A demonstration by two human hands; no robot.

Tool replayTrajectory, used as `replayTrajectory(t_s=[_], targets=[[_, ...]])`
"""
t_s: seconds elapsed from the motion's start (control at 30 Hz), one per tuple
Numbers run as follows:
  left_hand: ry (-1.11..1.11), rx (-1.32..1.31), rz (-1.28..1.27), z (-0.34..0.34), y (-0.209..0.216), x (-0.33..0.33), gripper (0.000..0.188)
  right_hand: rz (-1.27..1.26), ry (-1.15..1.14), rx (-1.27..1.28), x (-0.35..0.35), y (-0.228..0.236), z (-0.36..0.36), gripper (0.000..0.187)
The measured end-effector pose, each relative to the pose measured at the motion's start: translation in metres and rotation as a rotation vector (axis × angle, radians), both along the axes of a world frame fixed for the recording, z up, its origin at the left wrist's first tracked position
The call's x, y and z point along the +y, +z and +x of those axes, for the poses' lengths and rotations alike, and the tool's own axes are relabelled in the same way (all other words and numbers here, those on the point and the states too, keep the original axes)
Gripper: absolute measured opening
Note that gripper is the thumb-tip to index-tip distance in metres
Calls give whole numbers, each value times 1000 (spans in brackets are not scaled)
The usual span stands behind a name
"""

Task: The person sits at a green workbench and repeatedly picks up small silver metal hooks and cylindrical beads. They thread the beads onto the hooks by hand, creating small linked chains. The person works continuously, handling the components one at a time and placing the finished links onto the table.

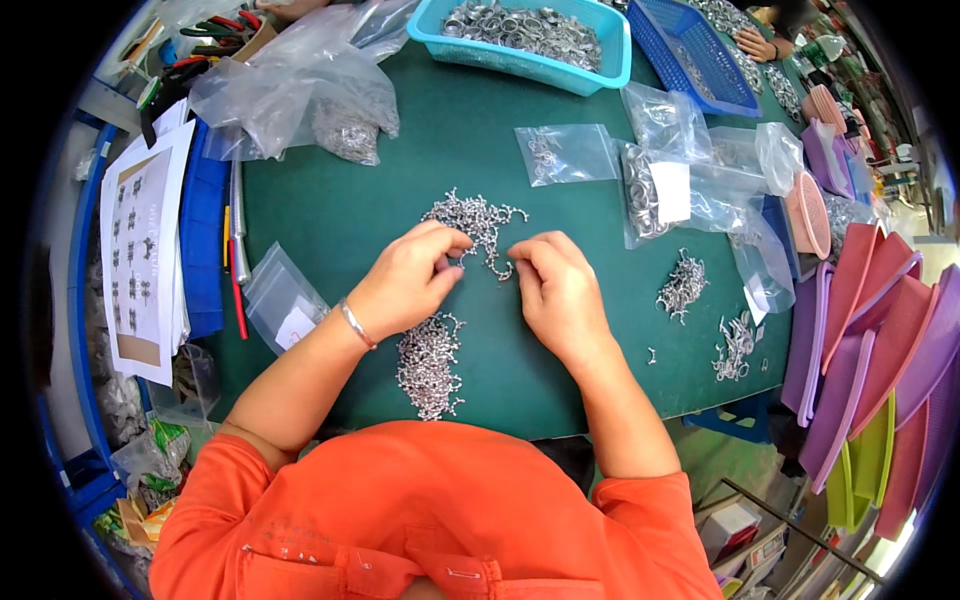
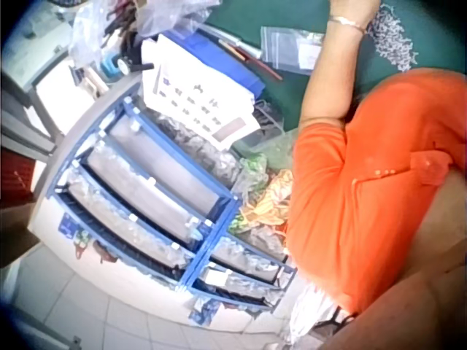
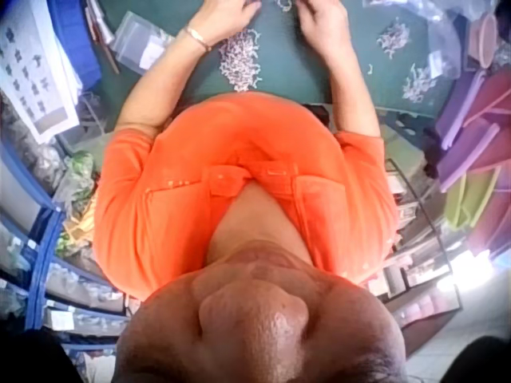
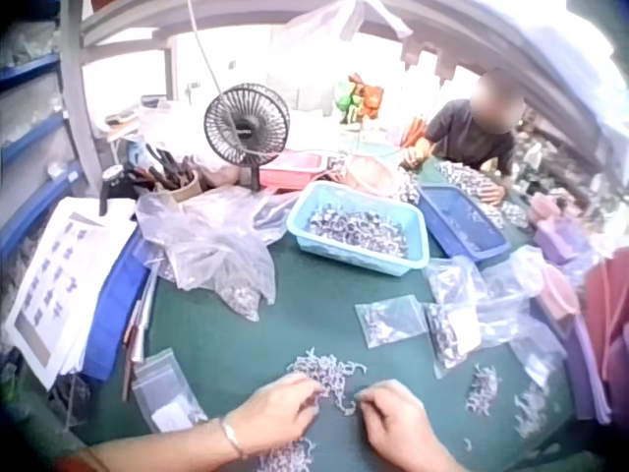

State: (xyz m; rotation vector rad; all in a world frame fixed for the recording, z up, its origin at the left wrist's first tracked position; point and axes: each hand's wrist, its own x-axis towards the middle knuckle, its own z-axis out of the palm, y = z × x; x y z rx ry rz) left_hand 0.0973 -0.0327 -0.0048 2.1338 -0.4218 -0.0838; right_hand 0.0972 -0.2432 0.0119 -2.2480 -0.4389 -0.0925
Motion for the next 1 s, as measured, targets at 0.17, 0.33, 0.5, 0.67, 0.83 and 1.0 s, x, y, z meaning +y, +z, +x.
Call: replayTrajectory(t_s=[0.17,0.33,0.5,0.67,0.83,1.0], targets=[[146,271,-288,-6,-4,1,25,-156,3,-80,7,-10,-11,10],[159,377,-302,-21,4,7,24,-319,43,-282,13,-11,-9,10],[178,586,-559,-32,11,4,24,11,56,-111,19,-11,-25,11],[168,657,-622,-31,14,-6,22,-2,92,-163,24,-14,-30,13],[205,627,-655,-32,1,-5,19,-70,84,-210,18,-15,-29,11],[245,492,-737,-40,6,-4,25,-53,28,-105,12,-7,-24,8]])
